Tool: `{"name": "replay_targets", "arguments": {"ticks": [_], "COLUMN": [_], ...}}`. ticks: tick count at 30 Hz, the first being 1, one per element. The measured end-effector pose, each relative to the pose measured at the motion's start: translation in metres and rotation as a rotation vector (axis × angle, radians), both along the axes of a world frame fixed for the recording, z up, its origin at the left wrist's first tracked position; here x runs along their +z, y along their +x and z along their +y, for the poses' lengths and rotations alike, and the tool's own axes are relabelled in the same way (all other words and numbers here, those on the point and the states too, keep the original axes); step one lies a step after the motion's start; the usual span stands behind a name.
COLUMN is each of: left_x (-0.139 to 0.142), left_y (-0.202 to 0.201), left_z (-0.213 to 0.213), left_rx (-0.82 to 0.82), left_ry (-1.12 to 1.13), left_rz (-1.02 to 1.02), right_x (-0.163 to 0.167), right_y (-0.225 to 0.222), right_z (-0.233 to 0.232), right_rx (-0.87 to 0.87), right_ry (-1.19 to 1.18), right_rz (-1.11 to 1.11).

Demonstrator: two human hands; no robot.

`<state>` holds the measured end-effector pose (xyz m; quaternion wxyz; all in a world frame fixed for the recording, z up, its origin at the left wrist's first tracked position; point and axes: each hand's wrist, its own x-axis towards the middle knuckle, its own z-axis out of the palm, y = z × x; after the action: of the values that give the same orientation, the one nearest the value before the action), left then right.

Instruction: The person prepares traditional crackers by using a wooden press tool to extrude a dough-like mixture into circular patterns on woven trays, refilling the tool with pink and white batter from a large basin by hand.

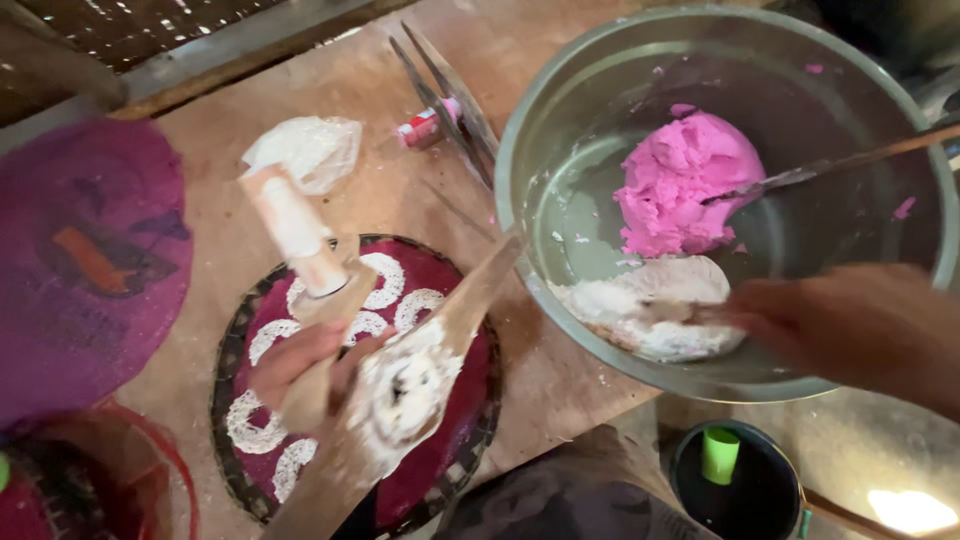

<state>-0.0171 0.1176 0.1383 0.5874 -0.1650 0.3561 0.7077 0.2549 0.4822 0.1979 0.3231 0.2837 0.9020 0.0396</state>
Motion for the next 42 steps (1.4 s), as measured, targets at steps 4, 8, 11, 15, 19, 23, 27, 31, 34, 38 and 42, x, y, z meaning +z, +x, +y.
{"name": "replay_targets", "arguments": {"ticks": [4, 8, 11, 15, 19, 23, 27, 31, 34, 38, 42], "left_x": [-0.033, -0.015, 0.022, 0.049, 0.05, 0.055, 0.063, 0.059, 0.052, 0.043, 0.037], "left_y": [0.005, 0.008, 0.01, 0.021, 0.022, 0.007, -0.002, 0.006, 0.012, 0.012, 0.01], "left_z": [0.017, 0.031, 0.018, 0.005, -0.012, -0.034, -0.051, -0.042, -0.019, -0.006, -0.015], "left_rx": [0.521, 0.703, 0.568, 0.436, 0.45, 0.458, 0.498, 0.927, 1.199, 1.163, 0.856], "left_ry": [-0.105, -0.337, -0.35, -0.501, -0.516, -0.65, -0.787, -0.611, -0.359, -0.625, -0.981], "left_rz": [1.708, 2.498, 2.584, 2.53, 2.565, 2.593, 2.306, 2.19, 1.764, 1.836, 2.295], "right_x": [0.018, 0.036, 0.061, 0.069, 0.055, 0.052, 0.052, 0.012, -0.028, -0.062, -0.082], "right_y": [0.02, 0.005, -0.018, -0.05, -0.065, -0.058, -0.039, -0.053, -0.077, -0.072, -0.043], "right_z": [-0.011, -0.042, -0.075, -0.144, -0.206, -0.226, -0.216, -0.223, -0.234, -0.243, -0.221], "right_rx": [-0.064, 0.193, 0.457, 0.763, 1.017, 0.901, 0.654, 0.268, 0.049, 0.045, -0.057], "right_ry": [-0.123, -0.199, -0.092, 0.343, 0.567, 0.472, 0.357, 0.239, -0.023, -0.129, -0.454], "right_rz": [0.561, 0.891, 1.003, 0.859, 0.892, 0.985, 1.179, 1.464, 1.495, 1.509, 1.342]}}
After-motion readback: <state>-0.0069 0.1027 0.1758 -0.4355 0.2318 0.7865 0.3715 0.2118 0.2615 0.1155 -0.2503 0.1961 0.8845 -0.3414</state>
